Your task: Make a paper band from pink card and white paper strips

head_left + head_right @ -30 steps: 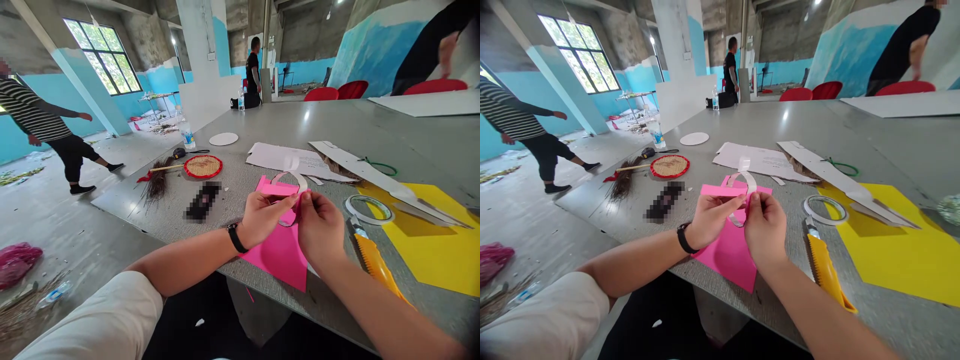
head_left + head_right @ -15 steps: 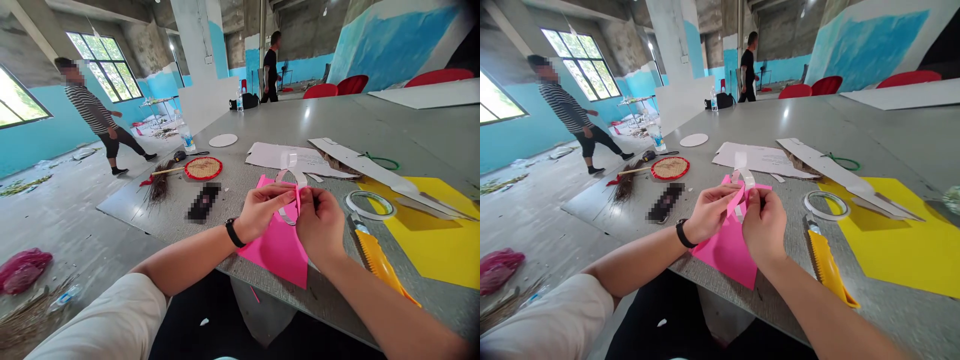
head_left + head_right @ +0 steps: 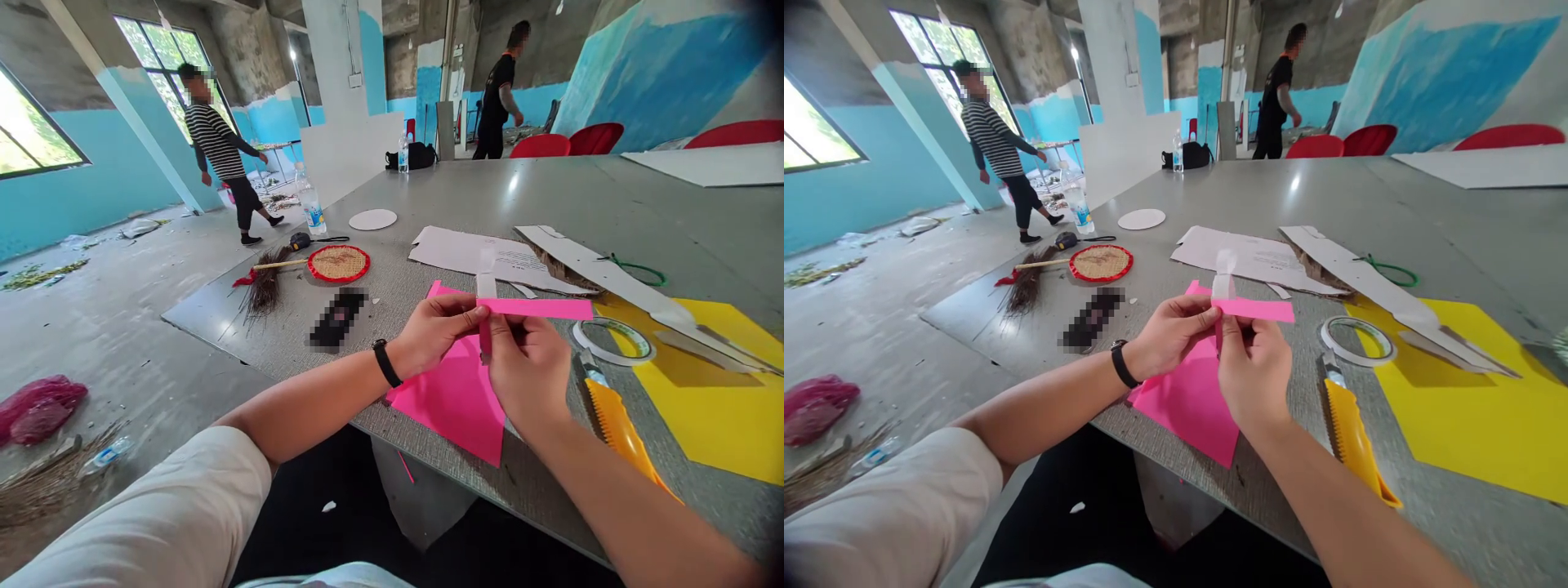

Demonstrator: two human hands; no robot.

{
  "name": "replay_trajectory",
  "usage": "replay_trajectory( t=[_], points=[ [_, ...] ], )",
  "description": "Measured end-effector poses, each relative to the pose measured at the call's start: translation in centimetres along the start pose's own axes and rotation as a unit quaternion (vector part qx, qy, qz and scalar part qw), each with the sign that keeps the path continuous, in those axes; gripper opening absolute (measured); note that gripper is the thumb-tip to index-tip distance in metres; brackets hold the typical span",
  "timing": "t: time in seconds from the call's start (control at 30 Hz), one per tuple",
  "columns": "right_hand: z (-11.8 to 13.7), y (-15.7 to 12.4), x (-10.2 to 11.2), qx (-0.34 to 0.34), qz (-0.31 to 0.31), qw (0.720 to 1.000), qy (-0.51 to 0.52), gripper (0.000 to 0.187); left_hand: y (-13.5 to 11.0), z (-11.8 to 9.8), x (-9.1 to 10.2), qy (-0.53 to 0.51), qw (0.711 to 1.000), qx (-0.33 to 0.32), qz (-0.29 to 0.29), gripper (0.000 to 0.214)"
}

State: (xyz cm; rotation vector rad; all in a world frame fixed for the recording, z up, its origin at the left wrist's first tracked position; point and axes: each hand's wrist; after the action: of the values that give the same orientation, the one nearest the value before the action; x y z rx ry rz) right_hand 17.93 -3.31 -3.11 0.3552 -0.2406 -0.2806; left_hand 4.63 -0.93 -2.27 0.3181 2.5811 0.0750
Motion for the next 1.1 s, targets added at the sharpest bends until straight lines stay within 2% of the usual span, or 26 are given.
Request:
replay_trajectory(
  t=[0.2,0.4,0.53,0.83,1.03,1.1],
  points=[
    [-0.3,1.3,0.9,0.026,0.042,0.999,0.014,0.045,0.4,-0.3,0.7,0.016,1.000,0.002,-0.008,0.056],
    [-0.6,2.7,2.3,0.033,0.038,0.999,0.019,0.040,0.1,-1.8,0.9,0.066,0.994,0.029,0.078,0.052],
    [-0.7,2.8,2.4,0.006,0.039,0.999,0.038,0.037,-0.1,-2.3,0.9,0.102,0.988,0.025,0.112,0.047],
    [0.4,2.4,2.8,-0.006,0.030,0.999,-0.030,0.041,-0.5,-2.4,0.7,0.148,0.985,0.020,0.091,0.033],
    [-1.4,3.4,2.7,-0.044,0.048,0.998,0.024,0.043,-0.4,-2.7,0.3,0.120,0.990,0.023,0.071,0.042],
    [-2.0,3.7,2.6,-0.022,0.067,0.997,0.040,0.045,-0.3,-2.6,0.4,0.114,0.991,0.032,0.066,0.044]
  ],
)
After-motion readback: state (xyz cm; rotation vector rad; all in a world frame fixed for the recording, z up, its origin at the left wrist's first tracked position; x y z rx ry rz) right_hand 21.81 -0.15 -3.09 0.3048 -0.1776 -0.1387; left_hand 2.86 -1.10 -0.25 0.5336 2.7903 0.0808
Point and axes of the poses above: each hand's wrist, its own y-axis towards the middle knuckle, its own x-axis out of the back of the hand, z = x × y, and after that the axes turned 2 degrees about y, right-handed
